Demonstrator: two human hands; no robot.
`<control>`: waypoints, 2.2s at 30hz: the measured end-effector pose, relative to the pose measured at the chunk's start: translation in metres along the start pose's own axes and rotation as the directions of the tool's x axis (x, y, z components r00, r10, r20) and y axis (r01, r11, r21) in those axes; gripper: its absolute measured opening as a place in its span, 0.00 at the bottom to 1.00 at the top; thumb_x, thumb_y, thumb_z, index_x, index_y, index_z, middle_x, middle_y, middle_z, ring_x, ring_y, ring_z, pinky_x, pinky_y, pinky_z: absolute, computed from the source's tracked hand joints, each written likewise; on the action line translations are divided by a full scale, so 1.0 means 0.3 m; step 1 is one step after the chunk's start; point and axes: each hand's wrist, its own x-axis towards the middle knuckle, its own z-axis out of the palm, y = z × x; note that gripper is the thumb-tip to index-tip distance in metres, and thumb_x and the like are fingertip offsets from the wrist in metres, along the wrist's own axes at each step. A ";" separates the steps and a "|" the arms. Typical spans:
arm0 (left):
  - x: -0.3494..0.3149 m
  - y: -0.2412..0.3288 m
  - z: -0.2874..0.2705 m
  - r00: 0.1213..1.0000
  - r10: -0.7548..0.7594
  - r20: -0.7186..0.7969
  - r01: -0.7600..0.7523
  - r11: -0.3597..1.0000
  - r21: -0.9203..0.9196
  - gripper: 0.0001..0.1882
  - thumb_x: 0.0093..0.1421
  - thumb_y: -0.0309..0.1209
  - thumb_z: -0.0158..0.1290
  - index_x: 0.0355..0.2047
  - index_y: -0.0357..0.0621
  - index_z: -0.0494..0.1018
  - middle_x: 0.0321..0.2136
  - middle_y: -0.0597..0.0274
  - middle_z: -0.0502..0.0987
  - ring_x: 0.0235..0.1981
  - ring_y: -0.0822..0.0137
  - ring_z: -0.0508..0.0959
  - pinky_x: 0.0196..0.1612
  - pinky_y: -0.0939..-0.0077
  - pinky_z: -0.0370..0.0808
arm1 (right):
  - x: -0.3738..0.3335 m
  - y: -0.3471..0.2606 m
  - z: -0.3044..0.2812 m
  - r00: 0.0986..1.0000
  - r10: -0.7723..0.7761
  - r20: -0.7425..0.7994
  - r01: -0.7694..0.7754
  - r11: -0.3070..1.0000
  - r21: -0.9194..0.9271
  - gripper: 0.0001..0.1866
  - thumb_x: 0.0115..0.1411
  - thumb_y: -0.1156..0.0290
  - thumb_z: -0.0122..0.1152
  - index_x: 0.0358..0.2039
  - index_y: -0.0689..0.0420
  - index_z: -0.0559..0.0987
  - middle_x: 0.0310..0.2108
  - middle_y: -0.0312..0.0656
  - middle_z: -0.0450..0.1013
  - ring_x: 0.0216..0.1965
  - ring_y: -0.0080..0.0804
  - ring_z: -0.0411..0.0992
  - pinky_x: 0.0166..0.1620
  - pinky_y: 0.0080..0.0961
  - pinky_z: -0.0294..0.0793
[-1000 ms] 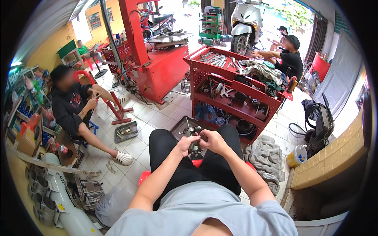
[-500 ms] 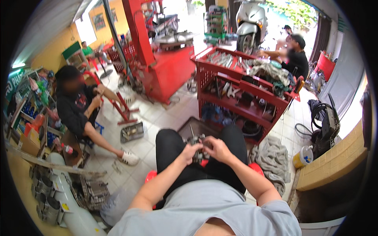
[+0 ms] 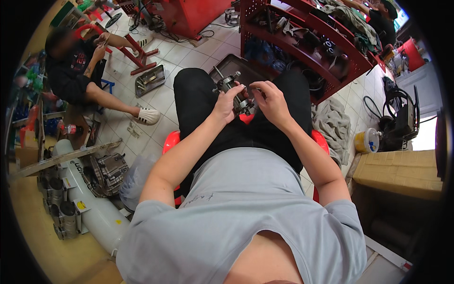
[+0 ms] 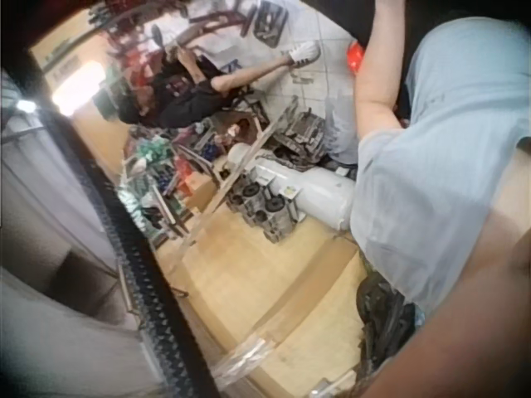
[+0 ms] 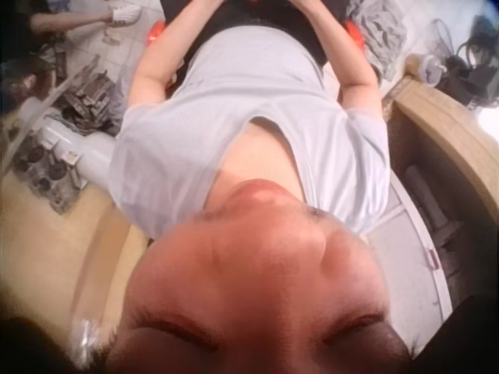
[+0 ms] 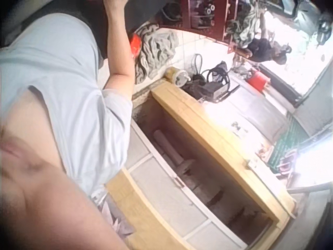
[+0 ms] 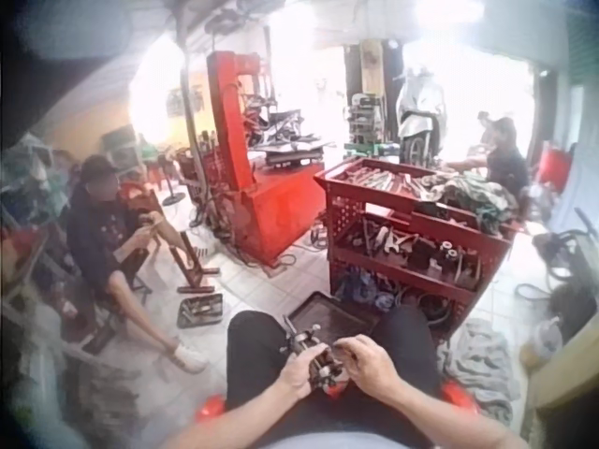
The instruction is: The person sits on a low stool in a workshop and assembles a mechanical component, likely a carburetor, by hand. They insert a metal rod into the central housing and tighten a ring around it, occasionally reaching for small parts from a metal tray on the floor.
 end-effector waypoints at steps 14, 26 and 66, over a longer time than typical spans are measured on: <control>-0.028 -0.012 0.030 0.994 -0.088 0.057 0.092 0.993 -0.076 0.04 0.63 0.30 0.51 0.38 0.53 0.72 0.34 0.65 0.78 0.36 0.70 0.79 0.42 0.69 0.78 | -0.018 0.000 0.014 0.998 -0.049 0.050 0.043 0.991 0.125 0.15 0.57 0.76 0.57 0.45 0.60 0.67 0.26 0.49 0.74 0.25 0.47 0.74 0.29 0.36 0.71; -0.039 -0.012 0.065 0.997 0.080 0.008 -0.080 0.997 -0.009 0.09 0.59 0.24 0.55 0.37 0.52 0.68 0.29 0.68 0.75 0.31 0.73 0.78 0.33 0.74 0.78 | -0.028 -0.013 0.020 0.994 0.077 0.081 -0.087 0.988 0.126 0.15 0.59 0.75 0.57 0.44 0.60 0.65 0.26 0.49 0.75 0.25 0.46 0.75 0.29 0.34 0.73; -0.043 -0.033 0.076 0.981 0.191 -0.041 -0.187 0.979 0.086 0.10 0.59 0.21 0.55 0.38 0.48 0.68 0.29 0.68 0.74 0.29 0.76 0.76 0.34 0.80 0.73 | -0.019 -0.022 0.016 0.992 -0.069 -0.107 0.041 0.969 -0.244 0.07 0.47 0.69 0.66 0.21 0.55 0.75 0.20 0.37 0.73 0.23 0.35 0.72 0.29 0.32 0.62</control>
